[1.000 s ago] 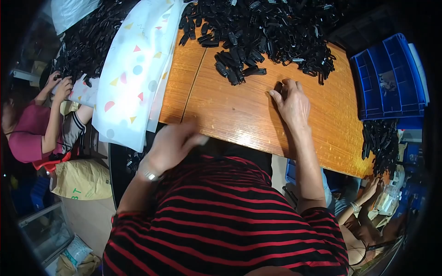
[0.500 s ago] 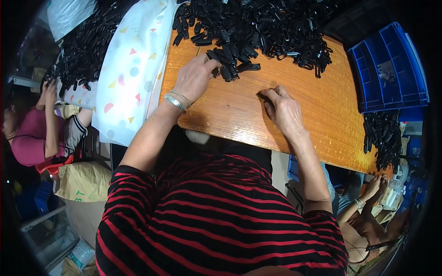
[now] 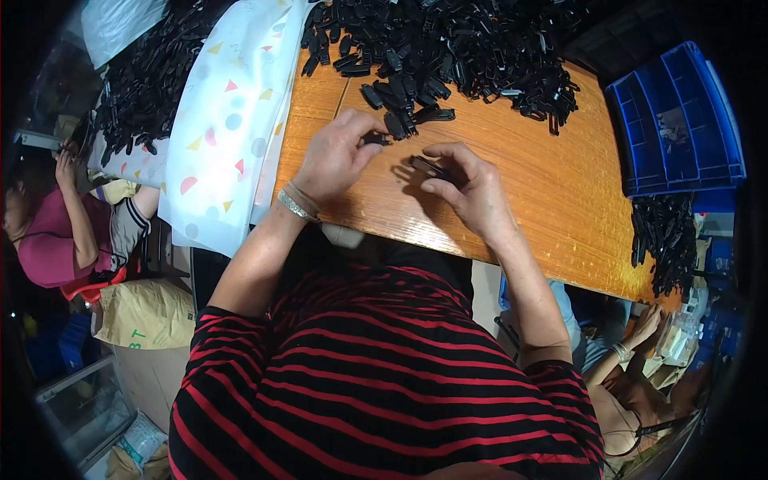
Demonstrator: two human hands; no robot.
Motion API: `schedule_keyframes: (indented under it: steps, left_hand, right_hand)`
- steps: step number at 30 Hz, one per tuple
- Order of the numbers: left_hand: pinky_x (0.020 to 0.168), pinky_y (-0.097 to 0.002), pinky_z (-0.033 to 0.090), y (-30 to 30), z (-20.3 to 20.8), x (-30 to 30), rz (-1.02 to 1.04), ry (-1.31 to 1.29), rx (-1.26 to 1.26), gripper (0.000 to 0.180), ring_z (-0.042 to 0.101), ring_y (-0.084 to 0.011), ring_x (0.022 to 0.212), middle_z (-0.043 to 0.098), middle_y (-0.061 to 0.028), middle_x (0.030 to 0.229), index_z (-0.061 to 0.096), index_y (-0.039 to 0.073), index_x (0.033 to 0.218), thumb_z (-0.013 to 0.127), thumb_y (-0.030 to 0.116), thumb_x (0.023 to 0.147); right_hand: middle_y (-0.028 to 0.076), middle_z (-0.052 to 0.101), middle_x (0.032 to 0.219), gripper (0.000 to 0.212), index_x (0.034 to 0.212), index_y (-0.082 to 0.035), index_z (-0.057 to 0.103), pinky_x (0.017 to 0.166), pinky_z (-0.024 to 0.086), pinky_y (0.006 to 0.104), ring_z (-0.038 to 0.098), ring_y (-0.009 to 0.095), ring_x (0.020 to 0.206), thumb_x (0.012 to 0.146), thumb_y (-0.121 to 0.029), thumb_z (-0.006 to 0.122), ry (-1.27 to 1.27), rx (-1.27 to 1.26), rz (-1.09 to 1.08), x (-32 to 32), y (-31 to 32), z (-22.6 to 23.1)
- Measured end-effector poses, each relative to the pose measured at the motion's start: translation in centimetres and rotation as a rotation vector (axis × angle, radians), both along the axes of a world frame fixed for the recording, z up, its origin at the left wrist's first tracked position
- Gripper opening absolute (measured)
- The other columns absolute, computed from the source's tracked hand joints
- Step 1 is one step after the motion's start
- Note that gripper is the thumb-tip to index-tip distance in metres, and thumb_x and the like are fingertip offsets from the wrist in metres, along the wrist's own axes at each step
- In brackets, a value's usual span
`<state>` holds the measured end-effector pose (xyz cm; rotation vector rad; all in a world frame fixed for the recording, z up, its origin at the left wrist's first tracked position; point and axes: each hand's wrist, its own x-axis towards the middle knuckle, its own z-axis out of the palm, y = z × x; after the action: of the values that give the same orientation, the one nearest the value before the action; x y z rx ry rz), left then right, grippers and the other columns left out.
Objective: The recorder is manually assembling black plastic buckles by snapping two matching parts together.
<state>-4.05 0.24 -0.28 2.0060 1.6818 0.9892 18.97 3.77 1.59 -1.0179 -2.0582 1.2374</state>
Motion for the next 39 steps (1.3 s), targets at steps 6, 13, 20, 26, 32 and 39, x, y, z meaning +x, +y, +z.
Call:
schedule_keyframes:
  steps: [6, 13, 20, 26, 32, 39]
  left_hand:
    - [0.064, -0.0215, 0.049, -1.0, -0.9, 1.1, -0.082, -0.707, -0.147, 0.026, 0.056, -0.0077, 0.077, 0.057, -0.0027, 0.092, 0.060, -0.001, 0.105, 0.068, -0.002, 0.081]
    - [0.078, -0.0193, 0.052, -1.8, -0.1, 2.7, -0.094, -1.219, -0.163, 0.034, 0.062, -0.0079, 0.085, 0.062, -0.0059, 0.097, 0.054, -0.004, 0.115, 0.066, -0.004, 0.083]
    - [0.080, -0.0219, 0.052, -1.6, -0.8, 4.2, -0.063, -1.350, -0.172, 0.026, 0.063, -0.0092, 0.088, 0.066, -0.0064, 0.099, 0.056, -0.005, 0.113, 0.062, -0.002, 0.088]
    - [0.075, -0.0195, 0.050, -1.9, -1.3, 3.9, -0.006, -1.274, -0.189, 0.023, 0.062, -0.0073, 0.083, 0.067, -0.0047, 0.097, 0.061, -0.004, 0.114, 0.059, 0.004, 0.092]
    - [0.064, -0.0159, 0.045, -1.9, -0.7, 3.6, -0.028, -1.234, -0.197, 0.026, 0.055, -0.0018, 0.071, 0.066, 0.0004, 0.089, 0.061, -0.002, 0.117, 0.060, 0.006, 0.093]
    - [0.059, -0.0143, 0.041, -2.2, -0.6, 3.6, -0.034, -1.147, -0.177, 0.027, 0.050, -0.0006, 0.066, 0.062, 0.0031, 0.082, 0.063, -0.002, 0.117, 0.061, 0.005, 0.092]
  right_hand:
    - [0.009, 0.065, 0.091, 0.024, 0.105, 0.000, 0.063, 0.065, 0.054, 0.0263, 0.065, 0.015, 0.078, 0.083, -0.003, 0.071, 0.040, 0.416, -0.097, -3.1, -0.3, -0.3]
    - [0.009, 0.062, 0.091, 0.018, 0.102, 0.002, 0.061, 0.061, 0.052, 0.0251, 0.064, 0.015, 0.073, 0.087, -0.006, 0.068, 0.095, 0.310, -0.176, -3.6, -1.3, -1.7]
    - [0.006, 0.063, 0.088, 0.019, 0.107, 0.003, 0.056, 0.066, 0.050, 0.0216, 0.063, 0.010, 0.075, 0.092, -0.006, 0.063, 0.346, -0.007, -0.188, -3.9, -2.2, -1.6]
    - [0.006, 0.064, 0.089, 0.020, 0.108, 0.003, 0.056, 0.066, 0.051, 0.0212, 0.063, 0.010, 0.075, 0.092, -0.006, 0.063, 0.359, 0.010, -0.176, -3.8, -1.9, -1.9]
    - [0.005, 0.064, 0.092, 0.020, 0.108, 0.003, 0.058, 0.066, 0.051, 0.0208, 0.064, 0.010, 0.077, 0.091, -0.005, 0.064, 0.323, 0.014, -0.198, -3.8, -2.0, -0.8]
    - [0.005, 0.061, 0.090, 0.016, 0.102, 0.001, 0.063, 0.061, 0.052, 0.0209, 0.065, 0.011, 0.076, 0.087, -0.004, 0.067, 0.279, 0.173, -0.192, -3.9, -1.8, -1.6]
